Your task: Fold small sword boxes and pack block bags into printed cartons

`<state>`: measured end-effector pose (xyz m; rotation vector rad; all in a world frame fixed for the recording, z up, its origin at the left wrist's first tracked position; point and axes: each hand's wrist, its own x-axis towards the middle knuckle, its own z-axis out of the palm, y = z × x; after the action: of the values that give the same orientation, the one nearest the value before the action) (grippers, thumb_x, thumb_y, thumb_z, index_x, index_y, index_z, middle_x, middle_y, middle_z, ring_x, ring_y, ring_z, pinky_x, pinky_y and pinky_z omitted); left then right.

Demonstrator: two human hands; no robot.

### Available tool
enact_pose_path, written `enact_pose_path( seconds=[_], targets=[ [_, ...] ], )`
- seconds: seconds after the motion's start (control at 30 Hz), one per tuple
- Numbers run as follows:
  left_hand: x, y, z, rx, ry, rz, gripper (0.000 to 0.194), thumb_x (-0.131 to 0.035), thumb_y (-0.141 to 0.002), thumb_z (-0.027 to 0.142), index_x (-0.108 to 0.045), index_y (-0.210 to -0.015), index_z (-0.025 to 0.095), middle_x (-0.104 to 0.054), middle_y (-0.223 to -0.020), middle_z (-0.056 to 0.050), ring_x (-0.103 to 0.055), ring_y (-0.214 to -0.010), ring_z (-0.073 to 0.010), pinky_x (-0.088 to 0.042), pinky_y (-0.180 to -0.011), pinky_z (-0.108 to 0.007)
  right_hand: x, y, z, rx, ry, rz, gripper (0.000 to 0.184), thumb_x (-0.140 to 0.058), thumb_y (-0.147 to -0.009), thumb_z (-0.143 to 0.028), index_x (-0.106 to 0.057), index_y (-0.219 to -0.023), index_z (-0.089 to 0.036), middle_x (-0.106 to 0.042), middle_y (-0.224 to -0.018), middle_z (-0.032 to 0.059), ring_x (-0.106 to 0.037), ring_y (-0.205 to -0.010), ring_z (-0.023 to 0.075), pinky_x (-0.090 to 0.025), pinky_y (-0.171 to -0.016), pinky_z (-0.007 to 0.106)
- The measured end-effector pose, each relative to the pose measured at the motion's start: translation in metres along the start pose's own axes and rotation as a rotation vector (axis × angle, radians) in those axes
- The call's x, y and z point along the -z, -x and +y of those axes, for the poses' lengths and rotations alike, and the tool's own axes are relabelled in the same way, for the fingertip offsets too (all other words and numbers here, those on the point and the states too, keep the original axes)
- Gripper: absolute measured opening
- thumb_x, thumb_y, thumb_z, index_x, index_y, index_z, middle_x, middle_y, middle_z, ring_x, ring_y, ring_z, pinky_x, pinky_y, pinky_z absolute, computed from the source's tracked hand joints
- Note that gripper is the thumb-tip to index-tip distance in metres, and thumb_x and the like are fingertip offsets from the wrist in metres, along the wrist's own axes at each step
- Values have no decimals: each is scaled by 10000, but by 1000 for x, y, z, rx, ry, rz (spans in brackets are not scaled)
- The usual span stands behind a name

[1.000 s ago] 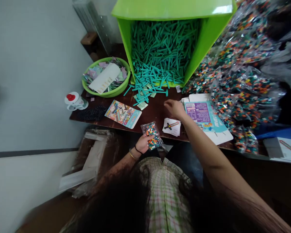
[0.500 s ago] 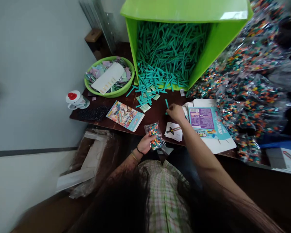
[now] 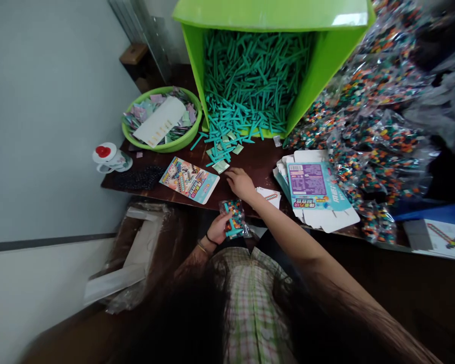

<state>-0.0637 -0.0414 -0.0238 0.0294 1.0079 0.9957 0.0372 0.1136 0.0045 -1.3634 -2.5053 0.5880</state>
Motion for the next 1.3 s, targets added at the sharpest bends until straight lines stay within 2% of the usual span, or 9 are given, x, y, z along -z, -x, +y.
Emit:
enact_pose_path(
  seconds=[0.1,0.2,0.4,0.57,0.7,0.83,1.03,1.17,1.3],
  targets=[
    [5,7,1,0,0,-9,235,-782,-858,252,-723,-1041,117,-798,-928,-106,-775,-734,-228,-649,-779,-377,-20,-18,-2,93,89,-17,469,-493,-1005,-148,-556,-1469,-134,-532,-1563,147,-399,-1482,332,-290,-1220,553],
    [13,11,4,-13,2,-21,254,-775,-872,265,-714,-1066,114,-795,-954,-113,-781,-771,-230,-649,-790,-370,-38,-5,-1,81,127,20,468,-399,-1035,-153,-537,-1481,-115,-606,-1467,173,-463,-1386,331,-239,-1218,573],
    [22,9,3,-91,-157,-32,387,-843,-796,312,-709,-1108,126,-789,-969,-105,-776,-837,-251,-633,-827,-394,-31,17,31,-62,27,115,313,-450,-1013,-199,-753,-1035,-125,-732,-1116,208,-549,-1149,351,-301,-1126,556],
    [-9,-34,22,-535,-453,-2,453,-827,-784,268,-668,-1201,188,-749,-1200,-83,-693,-1177,-259,-483,-1127,-424,-1,4,71,-263,-220,312,272,-513,-1003,-302,-724,-943,-142,-738,-1051,174,-612,-1022,292,-411,-1023,478],
    [-45,-73,52,-619,-844,168,719,-763,-806,139,-487,-1469,111,-612,-1428,-221,-604,-1336,-330,-412,-1192,-480,20,2,87,-435,-609,469,363,-484,-1007,-486,-655,-949,-170,-729,-935,104,-663,-804,206,-530,-756,348],
    [-57,-60,57,-829,-1249,264,838,-717,-869,211,-319,-1592,67,-370,-1625,-285,-356,-1545,-363,-316,-1261,-507,28,28,88,-467,-899,509,433,-575,-905,-648,-594,-893,-215,-728,-880,51,-693,-718,168,-556,-616,283],
    [-5,-3,67,-1030,-1776,496,662,-622,-862,128,-514,-1512,191,-361,-1676,-169,-228,-1591,-401,-155,-1273,-672,26,87,79,-465,-1246,463,506,-798,-700,-671,-617,-869,-230,-735,-876,15,-714,-788,168,-584,-655,268],
    [33,11,112,-1063,-1622,579,368,-522,-883,129,-735,-1179,175,-709,-1316,-164,-604,-1325,-327,-407,-1192,-534,27,97,63,-445,-1270,371,475,-808,-714,-646,-645,-877,-230,-720,-863,5,-694,-790,162,-570,-670,268],
    [45,33,154,-1247,-1275,578,256,-563,-917,322,-735,-1052,188,-772,-1109,-115,-710,-1084,-263,-537,-1035,-417,23,93,43,-315,-1175,329,442,-760,-782,-648,-649,-870,-230,-688,-798,-6,-663,-760,163,-545,-680,279]
  ],
)
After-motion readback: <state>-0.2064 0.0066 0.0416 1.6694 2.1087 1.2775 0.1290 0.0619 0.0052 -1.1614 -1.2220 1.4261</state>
